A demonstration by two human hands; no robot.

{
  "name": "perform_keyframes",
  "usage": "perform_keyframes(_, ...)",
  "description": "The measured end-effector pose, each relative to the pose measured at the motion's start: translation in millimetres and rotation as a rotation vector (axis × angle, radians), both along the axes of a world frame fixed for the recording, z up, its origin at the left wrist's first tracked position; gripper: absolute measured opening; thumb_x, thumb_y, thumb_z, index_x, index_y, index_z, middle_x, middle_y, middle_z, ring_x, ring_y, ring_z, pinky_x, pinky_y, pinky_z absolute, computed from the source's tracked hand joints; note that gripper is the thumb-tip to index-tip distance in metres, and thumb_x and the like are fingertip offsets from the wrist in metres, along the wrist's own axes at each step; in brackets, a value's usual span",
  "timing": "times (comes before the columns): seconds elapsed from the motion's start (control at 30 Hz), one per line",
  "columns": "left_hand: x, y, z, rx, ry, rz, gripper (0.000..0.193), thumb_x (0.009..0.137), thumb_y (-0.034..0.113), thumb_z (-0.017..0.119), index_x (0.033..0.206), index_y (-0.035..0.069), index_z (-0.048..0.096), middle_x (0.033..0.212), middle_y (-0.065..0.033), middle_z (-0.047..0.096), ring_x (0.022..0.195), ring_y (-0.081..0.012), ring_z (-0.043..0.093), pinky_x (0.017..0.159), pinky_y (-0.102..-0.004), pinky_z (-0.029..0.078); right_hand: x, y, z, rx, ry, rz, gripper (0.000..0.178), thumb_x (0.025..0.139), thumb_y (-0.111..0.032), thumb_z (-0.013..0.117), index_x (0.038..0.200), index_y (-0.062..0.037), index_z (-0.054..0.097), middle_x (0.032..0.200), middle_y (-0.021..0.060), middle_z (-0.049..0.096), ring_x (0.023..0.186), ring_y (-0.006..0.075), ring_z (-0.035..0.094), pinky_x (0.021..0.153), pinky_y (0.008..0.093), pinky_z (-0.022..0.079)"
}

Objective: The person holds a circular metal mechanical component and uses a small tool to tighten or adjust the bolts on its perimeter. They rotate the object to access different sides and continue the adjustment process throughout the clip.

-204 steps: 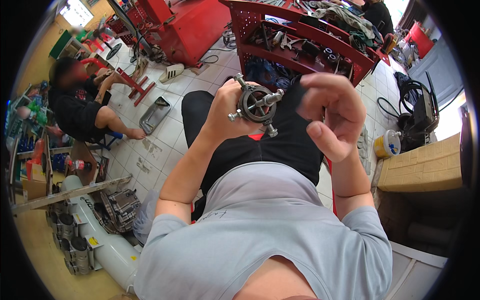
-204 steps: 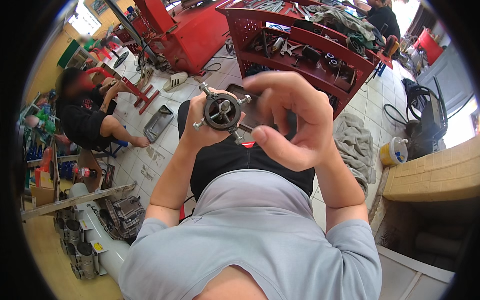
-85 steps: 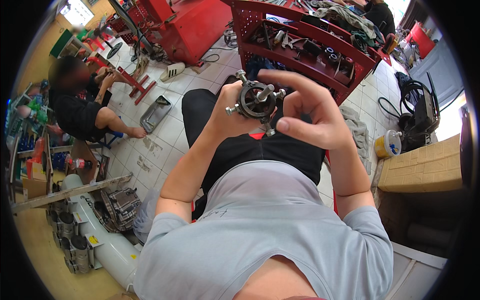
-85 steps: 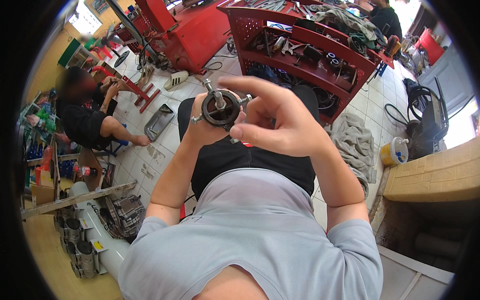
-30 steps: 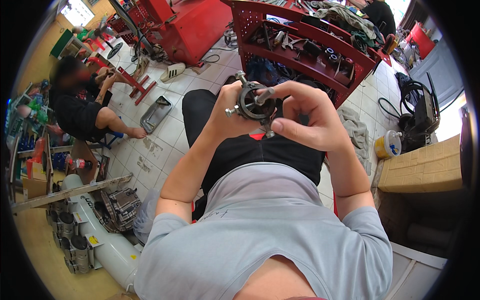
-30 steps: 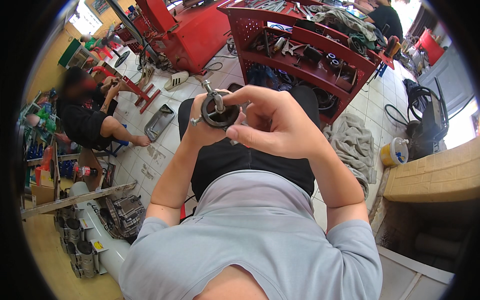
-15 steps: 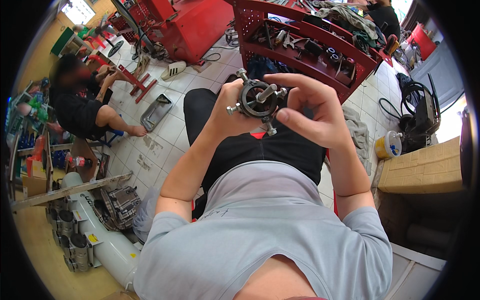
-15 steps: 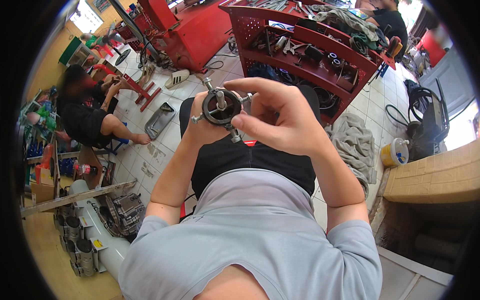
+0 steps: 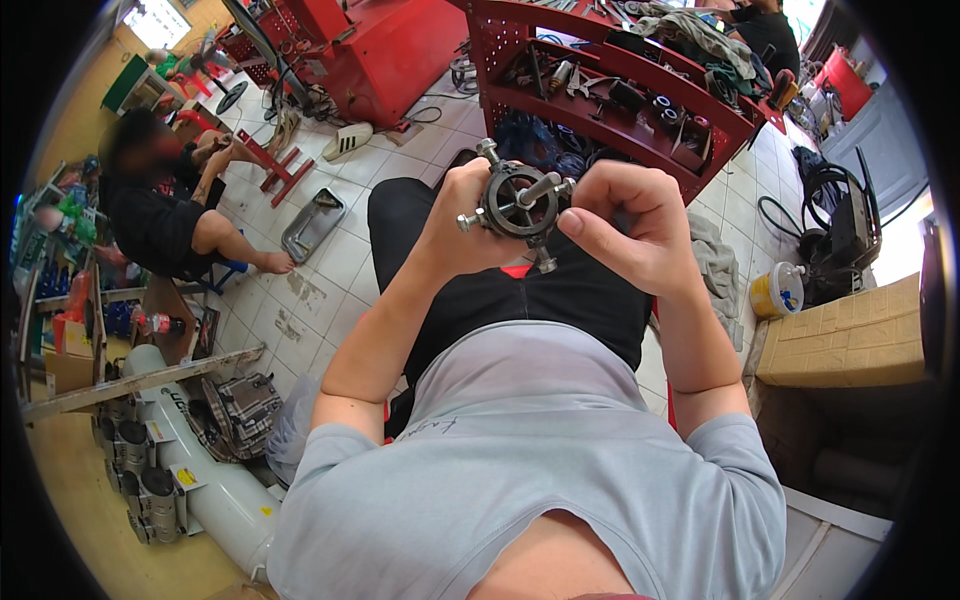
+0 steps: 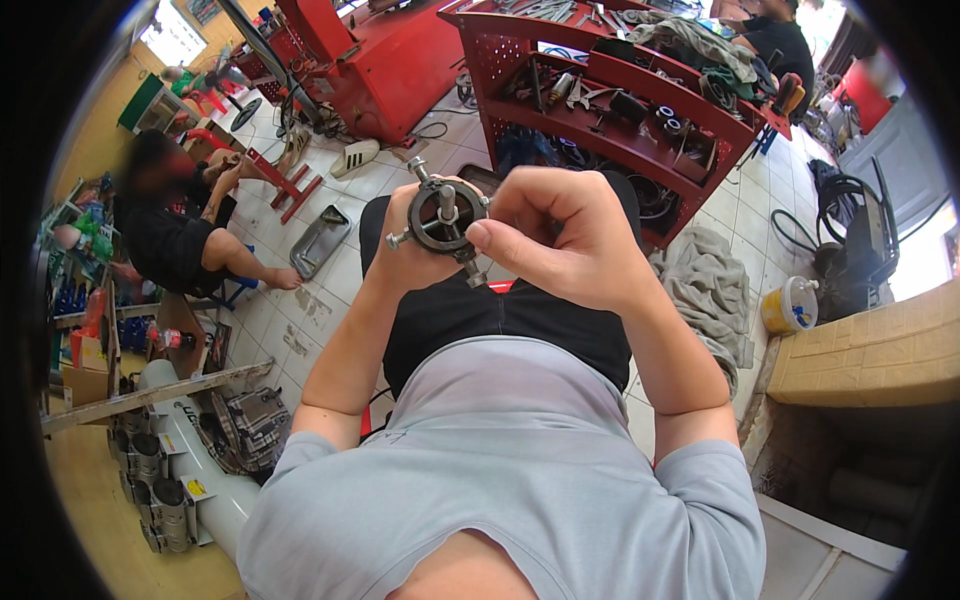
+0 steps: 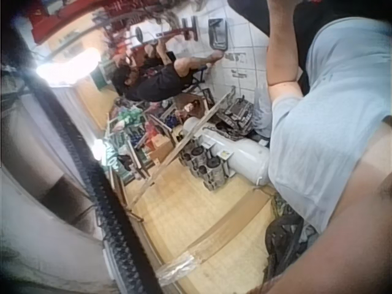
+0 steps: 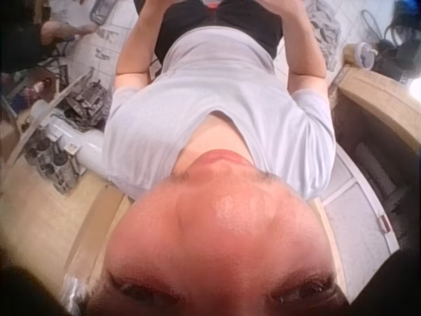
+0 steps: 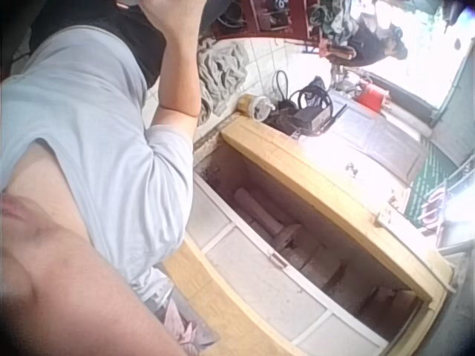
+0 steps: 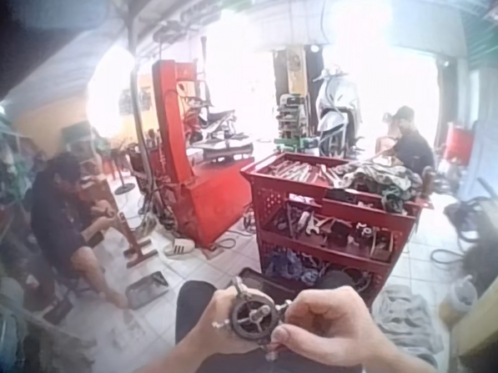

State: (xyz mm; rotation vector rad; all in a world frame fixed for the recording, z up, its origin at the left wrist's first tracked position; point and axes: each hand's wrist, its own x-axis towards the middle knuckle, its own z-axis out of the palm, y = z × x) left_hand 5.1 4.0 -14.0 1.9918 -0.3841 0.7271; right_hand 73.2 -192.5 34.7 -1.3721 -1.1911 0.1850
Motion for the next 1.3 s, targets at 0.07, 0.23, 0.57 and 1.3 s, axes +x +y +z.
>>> perform_keyframes(0.07,-0.2,1.6,-2.0,0.045,-0.021,0.020,0.039,0.054,0.015,0.082,0.089,0.004,0.069,0.076,-0.0112,0.065,0.065,-0.0275,0.057,0.065,-0.0350,0.045,0.0,-0.5,4.8,-0.008,-0.038,0.006,0.020,0.083,-0.009,0.072,0.100,-0.0013,0.066,0.053,-0.0046,0.042,0.048,0.0020,0.037,0.046,0.0232,0.027)
perform_keyframes(0.23,-3.4,-2.2,10.7,0.164,-0.025,0.065,0.040,0.052,0.020,0.082,0.087,0.007,0.069,0.074,-0.0089,0.066,0.068,-0.0298,0.060,0.073,-0.0360,0.044,-6.4,4.2,6.0,-0.100,-0.064,-0.034,0.022,0.080,-0.008,0.072,0.101,-0.0052,0.067,0.052,-0.0009,0.044,0.046,0.0049,0.040,0.046,0.0244,0.031)
perform_keyframes(0.57,-2.5,-1.4,10.3,0.374,-0.110,0.150,0.034,0.054,0.017,0.080,0.085,0.008,0.068,0.075,-0.0057,0.069,0.066,-0.0265,0.062,0.071,-0.0349,0.042,-2.4,1.6,7.7,-0.101,-0.470,-0.275,0.022,0.072,-0.014,0.077,0.092,-0.0093,0.066,0.058,0.0026,0.054,0.046,0.0159,0.052,0.045,0.0282,0.040)
perform_keyframes(1.3,-0.8,-0.5,10.2,0.468,-0.169,0.174,0.035,0.053,0.015,0.078,0.086,0.010,0.065,0.070,-0.0022,0.065,0.060,-0.0245,0.056,0.066,-0.0343,0.037,4.0,-4.6,7.4,-0.185,-0.789,-0.351,0.025,0.069,-0.014,0.074,0.092,-0.0121,0.065,0.074,0.0053,0.066,0.059,0.0259,0.063,0.051,0.0350,0.048)
